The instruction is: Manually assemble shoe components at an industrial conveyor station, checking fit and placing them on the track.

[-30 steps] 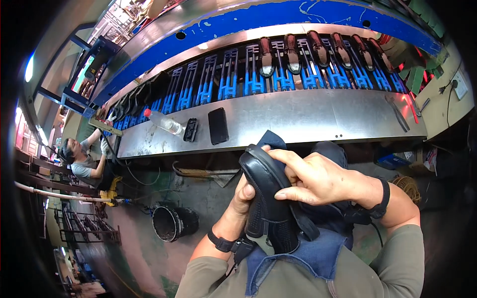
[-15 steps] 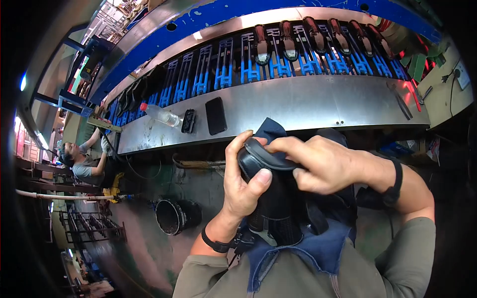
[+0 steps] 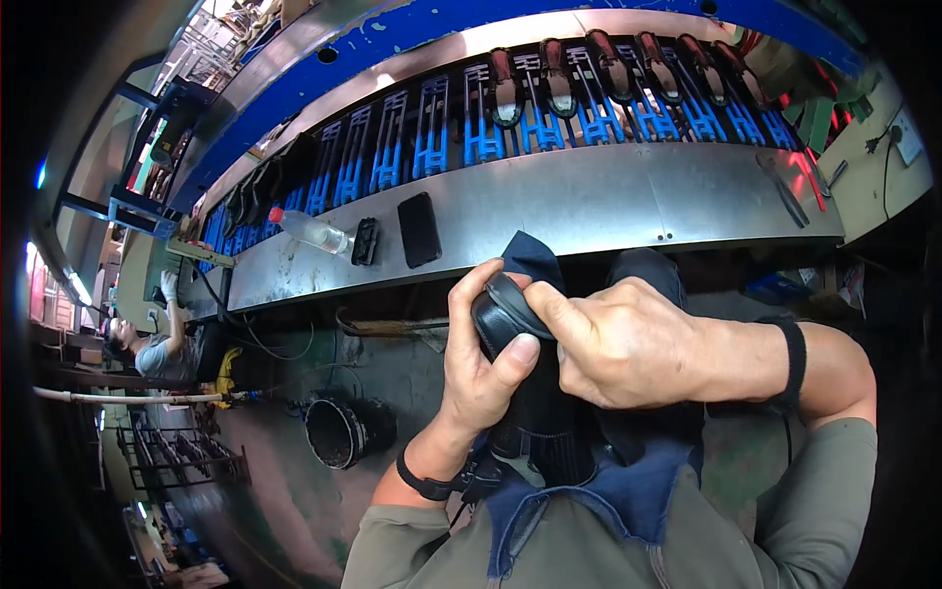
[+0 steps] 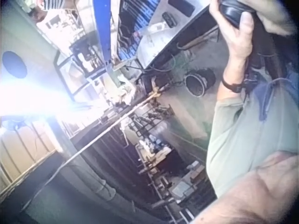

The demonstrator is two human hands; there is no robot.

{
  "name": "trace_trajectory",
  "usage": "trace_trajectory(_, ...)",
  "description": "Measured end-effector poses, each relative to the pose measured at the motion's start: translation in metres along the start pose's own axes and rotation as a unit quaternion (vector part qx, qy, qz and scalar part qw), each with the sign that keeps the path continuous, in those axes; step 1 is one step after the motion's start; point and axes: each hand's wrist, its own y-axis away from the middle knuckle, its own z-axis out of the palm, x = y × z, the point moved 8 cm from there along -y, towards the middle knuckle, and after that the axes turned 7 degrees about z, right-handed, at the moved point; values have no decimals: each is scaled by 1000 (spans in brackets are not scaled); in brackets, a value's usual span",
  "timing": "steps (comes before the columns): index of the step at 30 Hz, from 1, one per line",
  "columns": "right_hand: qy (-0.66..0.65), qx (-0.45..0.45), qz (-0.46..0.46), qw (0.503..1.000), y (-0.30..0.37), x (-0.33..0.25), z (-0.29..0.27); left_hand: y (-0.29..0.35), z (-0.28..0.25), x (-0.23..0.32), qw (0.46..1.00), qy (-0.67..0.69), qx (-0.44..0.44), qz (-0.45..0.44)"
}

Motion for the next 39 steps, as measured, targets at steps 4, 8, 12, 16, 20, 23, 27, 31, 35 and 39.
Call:
trace_trajectory(4,-249,93,-61,962,-2,30,2,-2,4,8,1000,12,-4,22)
trace_trajectory(8,-144,54,-57,986,-8,14,8,-1,-1,-9,999,49,-1,-5)
trace_trajectory(12,-3,33,-1,999,-12,4,16,2,-5,-39,997,54,13,-47)
trace_trajectory(16,39,31,146,988,13,12,40,8,-2,-69,987,123,22,-100)
trace_trajectory(20,54,3,100,993,95,-14,71,24,7,-120,893,382,2,-238)
trace_trajectory(23,88,1,122,989,109,-2,74,27,9,-167,887,345,17,-306)
trace_trajectory(27,63,66,-158,983,77,8,63,-9,22,-158,878,301,52,-369)
trace_trajectory(31,-127,192,-88,969,52,29,-4,12,11,-116,924,14,-117,-363)
trace_trajectory(35,-364,101,302,875,48,142,58,13,-11,-110,996,-16,43,-75)
trace_trajectory(39,-544,120,494,667,79,227,126,-29,24,-187,946,184,112,-243)
